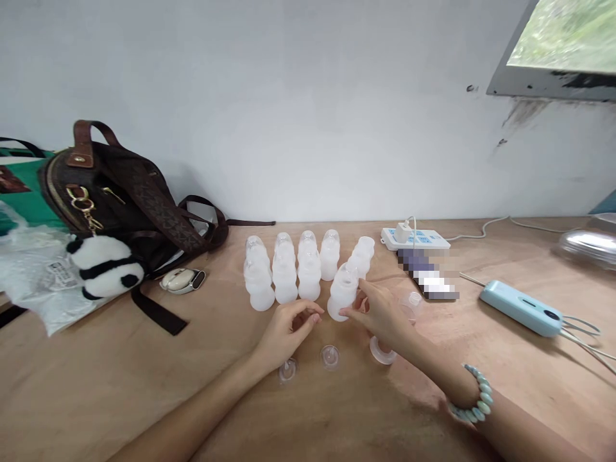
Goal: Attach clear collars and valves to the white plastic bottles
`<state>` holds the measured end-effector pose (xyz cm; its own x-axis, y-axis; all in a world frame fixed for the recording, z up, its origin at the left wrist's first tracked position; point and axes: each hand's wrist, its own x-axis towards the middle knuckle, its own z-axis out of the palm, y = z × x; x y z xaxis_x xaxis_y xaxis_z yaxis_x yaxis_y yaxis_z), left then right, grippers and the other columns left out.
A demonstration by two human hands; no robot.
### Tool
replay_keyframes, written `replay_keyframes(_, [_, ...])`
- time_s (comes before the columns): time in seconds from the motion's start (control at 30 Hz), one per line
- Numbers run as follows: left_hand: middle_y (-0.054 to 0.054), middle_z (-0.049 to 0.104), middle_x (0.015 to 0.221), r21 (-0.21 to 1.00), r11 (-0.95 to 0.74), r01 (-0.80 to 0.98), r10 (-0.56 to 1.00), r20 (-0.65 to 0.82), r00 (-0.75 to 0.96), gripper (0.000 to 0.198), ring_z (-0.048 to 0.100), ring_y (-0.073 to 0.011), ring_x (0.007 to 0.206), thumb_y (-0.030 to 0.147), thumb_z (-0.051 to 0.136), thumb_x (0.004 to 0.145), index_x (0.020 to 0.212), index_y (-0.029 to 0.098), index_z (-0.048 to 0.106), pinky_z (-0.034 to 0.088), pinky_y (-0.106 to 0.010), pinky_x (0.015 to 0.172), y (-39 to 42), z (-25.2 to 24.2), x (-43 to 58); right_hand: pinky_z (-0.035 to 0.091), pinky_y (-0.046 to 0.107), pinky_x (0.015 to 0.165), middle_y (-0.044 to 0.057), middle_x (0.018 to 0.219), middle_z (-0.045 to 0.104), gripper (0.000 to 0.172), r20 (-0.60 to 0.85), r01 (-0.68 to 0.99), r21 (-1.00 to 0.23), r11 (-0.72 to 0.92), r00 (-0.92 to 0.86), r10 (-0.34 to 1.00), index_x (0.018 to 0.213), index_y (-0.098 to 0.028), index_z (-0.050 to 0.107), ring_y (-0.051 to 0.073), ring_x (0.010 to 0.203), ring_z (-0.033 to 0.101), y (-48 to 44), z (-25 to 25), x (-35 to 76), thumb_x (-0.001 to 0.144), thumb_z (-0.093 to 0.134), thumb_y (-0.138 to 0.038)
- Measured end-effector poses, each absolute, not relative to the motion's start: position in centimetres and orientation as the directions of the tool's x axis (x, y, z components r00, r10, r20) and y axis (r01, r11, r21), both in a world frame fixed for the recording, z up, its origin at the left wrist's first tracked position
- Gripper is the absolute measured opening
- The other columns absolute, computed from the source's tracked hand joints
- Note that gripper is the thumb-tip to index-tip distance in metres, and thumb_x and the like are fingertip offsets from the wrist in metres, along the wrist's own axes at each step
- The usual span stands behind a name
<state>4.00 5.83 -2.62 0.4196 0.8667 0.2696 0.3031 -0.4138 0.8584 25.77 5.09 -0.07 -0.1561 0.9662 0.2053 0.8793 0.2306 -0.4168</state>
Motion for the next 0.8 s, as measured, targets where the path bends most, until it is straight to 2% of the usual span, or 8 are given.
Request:
replay_keyframes(0.13, [-0.005,0.072,0.077,0.857,-0.411,0.312,0.871,0.269,0.412,0.018,0.066,-0.0186,0.072,0.024,0.053,0.091,0.092,0.016,0.07,0.048,-0.026,0.064,6.0,-2.7,3.8,0.042,0.03,0.062,0.008,0.084,0.073,0.017,0.168,0.928,-0.318,0.192,-0.144,0.975,0.083,-0.019,0.061,0.026,0.081,0.068,6.2,-0.8,25.3,0.089,0.067,-0.034])
replay_keyframes(0.3, [-0.004,0.071,0.074,0.856,-0.399,0.329,0.874,0.246,0.42,0.02,0.063,-0.0172,0.067,0.025,0.052,0.091,0.089,0.015,0.07,0.044,-0.025,0.059,5.9,-2.4,3.8,0.038,0.031,0.059,0.011,0.081,0.073,0.022,0.127,0.964,-0.221,0.144,-0.118,0.985,0.077,-0.018,0.062,0.028,0.078,0.07,6.9,-0.8,24.6,0.094,0.061,-0.033])
replay_keyframes(0.6, [-0.003,0.073,0.071,0.874,-0.362,0.323,0.85,0.167,0.5,0.02,0.059,-0.0156,0.062,0.028,0.057,0.09,0.088,0.016,0.073,0.041,-0.025,0.059,6.1,-2.3,3.6,0.04,0.031,0.058,0.011,0.082,0.073,0.024,0.112,0.962,-0.189,0.199,-0.18,0.977,0.079,-0.017,0.066,0.026,0.073,0.069,7.5,0.0,24.3,0.097,0.056,-0.031])
replay_keyframes(0.7, [-0.005,0.075,0.077,0.898,-0.341,0.278,0.814,0.134,0.565,0.024,0.061,-0.0169,0.067,0.034,0.058,0.091,0.094,0.016,0.074,0.044,-0.026,0.063,6.4,-2.3,3.3,0.045,0.032,0.066,0.006,0.081,0.071,0.017,0.108,0.932,-0.204,0.298,-0.281,0.954,0.081,-0.019,0.067,0.024,0.078,0.067,6.8,1.7,25.7,0.093,0.061,-0.03])
replay_keyframes(0.77, [-0.007,0.075,0.083,0.919,-0.33,0.217,0.772,0.131,0.622,0.032,0.064,-0.0193,0.076,0.039,0.052,0.094,0.089,0.016,0.074,0.048,-0.028,0.071,6.5,-2.1,3.1,0.048,0.036,0.078,0.006,0.087,0.071,0.009,0.102,0.903,-0.195,0.382,-0.369,0.924,0.082,-0.021,0.067,0.026,0.09,0.065,5.7,2.9,27.0,0.085,0.07,-0.029])
replay_keyframes(0.8, [-0.008,0.075,0.088,0.927,-0.327,0.183,0.749,0.136,0.648,0.038,0.066,-0.0207,0.082,0.041,0.048,0.095,0.083,0.016,0.074,0.05,-0.03,0.077,6.6,-1.9,3.0,0.047,0.04,0.086,0.006,0.094,0.07,0.011,0.093,0.882,-0.184,0.435,-0.424,0.901,0.083,-0.021,0.067,0.029,0.099,0.063,5.0,3.3,27.7,0.078,0.076,-0.027])
